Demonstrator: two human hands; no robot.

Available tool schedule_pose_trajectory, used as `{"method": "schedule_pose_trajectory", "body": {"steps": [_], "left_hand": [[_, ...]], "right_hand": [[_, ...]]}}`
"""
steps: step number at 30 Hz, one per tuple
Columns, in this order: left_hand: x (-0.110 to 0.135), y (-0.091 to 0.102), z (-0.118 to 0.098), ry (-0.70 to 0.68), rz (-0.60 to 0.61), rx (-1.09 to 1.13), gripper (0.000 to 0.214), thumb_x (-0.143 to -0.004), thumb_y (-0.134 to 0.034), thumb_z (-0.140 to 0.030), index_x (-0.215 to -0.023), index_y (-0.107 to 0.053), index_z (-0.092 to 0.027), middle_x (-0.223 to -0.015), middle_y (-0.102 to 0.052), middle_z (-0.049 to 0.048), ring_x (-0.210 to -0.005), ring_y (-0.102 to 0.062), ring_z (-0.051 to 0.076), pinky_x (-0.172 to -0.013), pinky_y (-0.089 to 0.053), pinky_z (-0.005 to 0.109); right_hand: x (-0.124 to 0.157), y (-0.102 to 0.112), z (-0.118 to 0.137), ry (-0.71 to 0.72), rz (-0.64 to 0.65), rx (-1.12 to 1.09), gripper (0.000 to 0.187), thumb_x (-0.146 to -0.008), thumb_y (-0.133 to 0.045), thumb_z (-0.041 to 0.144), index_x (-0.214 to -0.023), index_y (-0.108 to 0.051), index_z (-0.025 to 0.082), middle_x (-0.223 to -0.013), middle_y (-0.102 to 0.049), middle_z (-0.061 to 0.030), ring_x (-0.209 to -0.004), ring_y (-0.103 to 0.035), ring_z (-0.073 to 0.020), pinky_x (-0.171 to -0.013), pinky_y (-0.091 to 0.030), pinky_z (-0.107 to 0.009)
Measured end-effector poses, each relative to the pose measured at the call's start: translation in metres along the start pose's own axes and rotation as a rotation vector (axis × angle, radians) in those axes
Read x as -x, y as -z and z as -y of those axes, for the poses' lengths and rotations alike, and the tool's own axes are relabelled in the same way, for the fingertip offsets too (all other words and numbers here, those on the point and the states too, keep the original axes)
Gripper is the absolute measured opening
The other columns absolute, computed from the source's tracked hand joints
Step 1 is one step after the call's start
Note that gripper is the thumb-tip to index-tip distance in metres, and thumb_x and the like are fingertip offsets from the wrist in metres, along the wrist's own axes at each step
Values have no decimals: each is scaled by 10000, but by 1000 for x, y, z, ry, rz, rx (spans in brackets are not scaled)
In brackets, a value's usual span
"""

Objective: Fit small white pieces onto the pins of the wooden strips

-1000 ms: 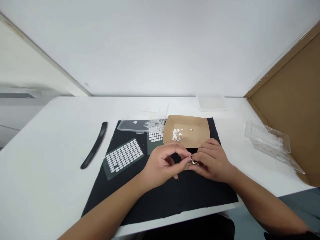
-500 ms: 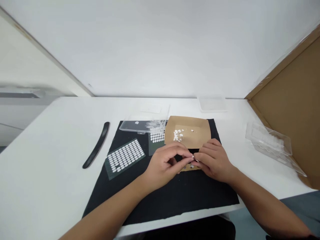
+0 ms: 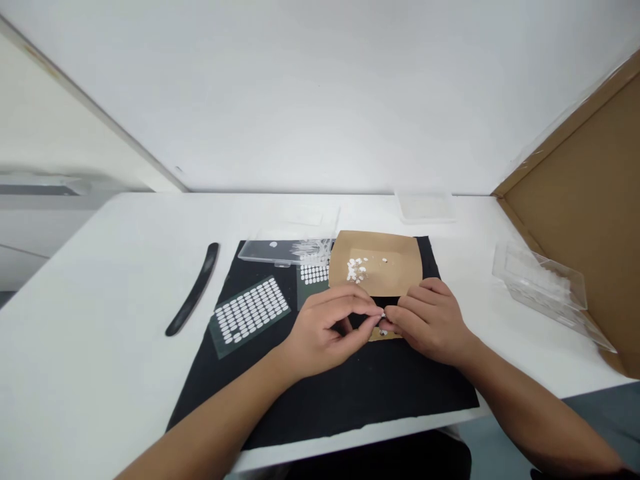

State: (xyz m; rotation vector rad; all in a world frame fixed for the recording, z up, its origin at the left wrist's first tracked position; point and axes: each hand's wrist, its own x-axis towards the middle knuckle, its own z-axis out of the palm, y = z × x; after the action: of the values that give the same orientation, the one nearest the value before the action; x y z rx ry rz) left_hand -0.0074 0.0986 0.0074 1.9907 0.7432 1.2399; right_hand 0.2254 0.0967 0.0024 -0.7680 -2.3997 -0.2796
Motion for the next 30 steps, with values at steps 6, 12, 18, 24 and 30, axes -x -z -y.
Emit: {"method": "schedule_pose_trajectory", "body": {"steps": [6,12,18,24,30], "left_hand": [[-1,-2,-1,-16,-34,-93,132,-861,-737,-69,-937,-778,-168,-862,-775,81,-719,-753,158,-472,-561,162],[0,-3,-1,-19,-37,-169,102,-883,-728,-96,-933,-765,-177,-896,-785,77,-760,-766,156,-496,-599,157],[2,-2,1,-24,-24,-201,103,-877,-724,-97,-935,-757,-176,-929,-780,88,-812,-766,169,-516,-613,163],[2,-2,-1,42,-5,-162,94,-864,-714,-95,-895,-750,-176,-905,-767,71,-765,-738,147,-480,-571,146],[-2,-2,-9,99,9,-134,92,-841,-691,-86,-810,-709,-171,-769,-736,27,-619,-666,100,-461,-528,136]], "right_hand": [[-1,0,1,28,19,45,182,-1054,-664,303,-907,-642,197,-680,-579,31,-693,-438,-150,-716,-319,-348],[-1,-1,2,23,34,71,194,-1053,-668,315,-890,-650,210,-691,-575,30,-702,-444,-154,-723,-315,-352],[-3,1,3,30,54,81,208,-1044,-682,324,-878,-657,201,-680,-553,28,-694,-442,-155,-717,-308,-352],[-4,-1,4,7,49,33,287,-1082,-622,351,-836,-655,205,-669,-575,30,-681,-442,-145,-722,-308,-346],[-5,-2,6,-30,36,-65,331,-1101,-579,351,-820,-661,197,-658,-584,30,-666,-455,-139,-734,-321,-340]]}}
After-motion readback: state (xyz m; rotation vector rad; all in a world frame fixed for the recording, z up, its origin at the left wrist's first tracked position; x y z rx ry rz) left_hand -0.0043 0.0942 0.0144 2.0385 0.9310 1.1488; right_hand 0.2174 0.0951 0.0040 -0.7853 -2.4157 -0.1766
